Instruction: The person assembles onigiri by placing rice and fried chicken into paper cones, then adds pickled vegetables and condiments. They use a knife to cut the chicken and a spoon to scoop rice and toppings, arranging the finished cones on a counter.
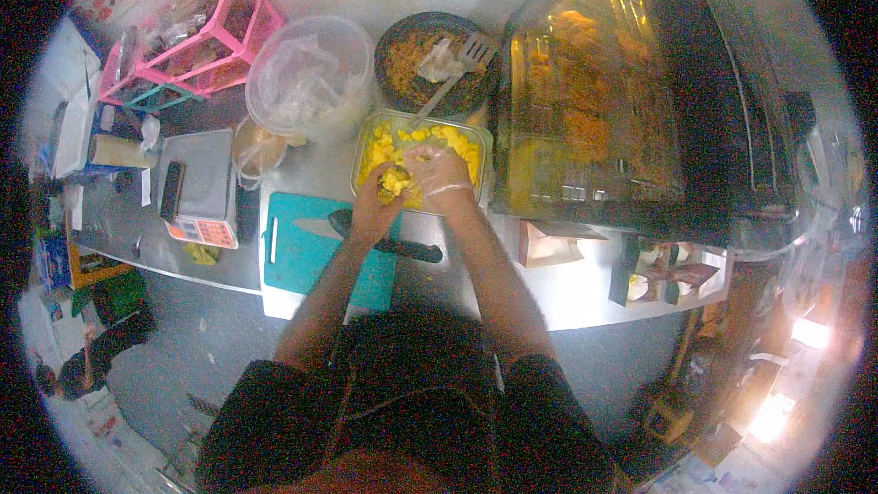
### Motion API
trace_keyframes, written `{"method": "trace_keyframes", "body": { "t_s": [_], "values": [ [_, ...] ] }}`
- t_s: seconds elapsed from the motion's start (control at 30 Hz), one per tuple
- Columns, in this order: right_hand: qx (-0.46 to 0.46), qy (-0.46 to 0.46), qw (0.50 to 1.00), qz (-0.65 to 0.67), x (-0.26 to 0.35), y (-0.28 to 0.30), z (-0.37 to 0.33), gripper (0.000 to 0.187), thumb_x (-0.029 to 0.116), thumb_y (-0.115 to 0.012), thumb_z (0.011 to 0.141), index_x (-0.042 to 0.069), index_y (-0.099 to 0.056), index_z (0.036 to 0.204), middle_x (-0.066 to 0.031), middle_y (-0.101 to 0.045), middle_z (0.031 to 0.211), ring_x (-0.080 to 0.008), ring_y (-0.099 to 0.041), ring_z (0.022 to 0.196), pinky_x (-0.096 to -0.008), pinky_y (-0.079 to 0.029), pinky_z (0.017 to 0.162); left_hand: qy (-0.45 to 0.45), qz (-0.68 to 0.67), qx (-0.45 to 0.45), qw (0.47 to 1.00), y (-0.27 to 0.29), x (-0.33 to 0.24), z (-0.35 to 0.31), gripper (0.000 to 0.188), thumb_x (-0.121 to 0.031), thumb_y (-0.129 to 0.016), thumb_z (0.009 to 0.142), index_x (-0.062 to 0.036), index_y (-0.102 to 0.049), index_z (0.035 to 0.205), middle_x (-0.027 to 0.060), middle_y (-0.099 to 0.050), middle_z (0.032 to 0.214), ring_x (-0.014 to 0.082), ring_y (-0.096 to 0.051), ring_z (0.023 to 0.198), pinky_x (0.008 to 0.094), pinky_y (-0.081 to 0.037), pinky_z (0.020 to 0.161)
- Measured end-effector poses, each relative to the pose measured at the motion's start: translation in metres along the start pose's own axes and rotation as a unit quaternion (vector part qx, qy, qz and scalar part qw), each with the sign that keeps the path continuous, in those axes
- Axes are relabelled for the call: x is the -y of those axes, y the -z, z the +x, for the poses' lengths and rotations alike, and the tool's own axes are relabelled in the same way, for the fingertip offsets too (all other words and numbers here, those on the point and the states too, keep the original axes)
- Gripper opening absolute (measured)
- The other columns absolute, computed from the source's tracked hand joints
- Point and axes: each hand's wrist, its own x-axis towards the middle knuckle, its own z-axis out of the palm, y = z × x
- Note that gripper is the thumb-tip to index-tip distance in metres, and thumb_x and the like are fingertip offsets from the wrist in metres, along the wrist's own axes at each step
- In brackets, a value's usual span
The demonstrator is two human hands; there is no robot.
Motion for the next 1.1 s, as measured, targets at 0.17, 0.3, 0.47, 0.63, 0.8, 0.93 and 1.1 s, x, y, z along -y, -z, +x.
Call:
{"method": "trace_keyframes", "body": {
  "t_s": [0.17, 0.3, 0.47, 0.63, 0.8, 0.93, 1.1],
  "values": [
    [0.000, 0.146, 0.982, -0.124, -0.056, -0.011, 0.015, 0.038, 0.031, -0.056, 0.108, 0.003, -0.069, 0.129, -0.0214, -0.070, 0.131, -0.0364, -0.067, 0.120, -0.0423, -0.052, 0.104, -0.013, -0.047, -0.026, 0.998, -0.002, 0.003, -0.002, 0.065, -0.005, -0.079, 0.089, -0.0047, -0.051, 0.147, 0.0166, -0.061, 0.141, 0.0302, -0.060, 0.132, 0.0423, -0.047, 0.113],
    [-0.008, 0.181, 0.973, -0.146, -0.078, -0.045, 0.010, 0.049, 0.041, -0.040, 0.112, 0.006, -0.062, 0.137, -0.0215, -0.068, 0.133, -0.0372, -0.064, 0.124, -0.0457, -0.048, 0.110, -0.025, -0.085, -0.017, 0.996, -0.004, -0.011, -0.008, 0.072, -0.008, -0.082, 0.088, 0.0002, -0.048, 0.150, 0.0198, -0.060, 0.143, 0.0313, -0.059, 0.133, 0.0419, -0.044, 0.115],
    [0.097, -0.132, 0.758, 0.632, -0.060, -0.062, -0.058, 0.045, 0.047, -0.052, 0.110, 0.014, -0.062, 0.138, -0.0076, -0.070, 0.128, -0.0271, -0.068, 0.111, -0.0417, -0.055, 0.096, -0.089, 0.008, 0.043, 0.995, -0.014, -0.060, -0.040, 0.083, -0.005, -0.083, 0.084, 0.0021, -0.041, 0.155, 0.0211, -0.056, 0.148, 0.0324, -0.056, 0.135, 0.0433, -0.045, 0.114],
    [0.125, -0.111, 0.657, 0.735, -0.085, -0.020, -0.120, 0.043, 0.048, -0.061, 0.105, 0.016, -0.066, 0.134, -0.0029, -0.072, 0.113, -0.0239, -0.070, 0.098, -0.0367, -0.058, 0.076, -0.174, 0.104, 0.083, 0.976, -0.050, -0.089, -0.081, 0.095, -0.016, -0.086, 0.081, 0.0031, -0.036, 0.159, 0.0292, -0.046, 0.155, 0.0456, -0.044, 0.144, 0.0525, -0.035, 0.120],
    [0.169, 0.007, 0.631, 0.757, -0.155, 0.087, -0.196, 0.052, 0.032, -0.066, 0.105, 0.012, -0.047, 0.149, -0.0104, -0.061, 0.136, -0.0285, -0.065, 0.123, -0.0410, -0.054, 0.106, -0.195, 0.112, 0.151, 0.963, -0.116, -0.109, -0.124, 0.087, -0.027, -0.082, 0.087, 0.0021, -0.039, 0.157, 0.0282, -0.040, 0.158, 0.0481, -0.036, 0.147, 0.0574, -0.025, 0.125],
    [0.078, 0.042, 0.829, 0.553, -0.192, 0.221, -0.247, 0.070, 0.020, -0.081, 0.094, 0.012, -0.044, 0.152, -0.0111, -0.063, 0.137, -0.0239, -0.064, 0.124, -0.0370, -0.052, 0.108, -0.205, 0.085, 0.229, 0.948, -0.193, -0.136, -0.138, 0.068, -0.025, -0.079, 0.090, -0.0058, -0.054, 0.149, 0.0258, -0.044, 0.153, 0.0458, -0.042, 0.143, 0.0583, -0.028, 0.124],
    [0.038, -0.022, 0.949, 0.312, -0.224, 0.399, -0.294, 0.071, 0.011, -0.085, 0.088, 0.013, -0.045, 0.145, -0.0048, -0.068, 0.121, -0.0187, -0.066, 0.115, -0.0360, -0.051, 0.107, -0.252, 0.083, 0.291, 0.919, -0.329, -0.186, -0.126, 0.052, -0.016, -0.074, 0.091, -0.0078, -0.061, 0.140, 0.0205, -0.051, 0.150, 0.0402, -0.049, 0.140, 0.0483, -0.040, 0.119]
  ]
}}
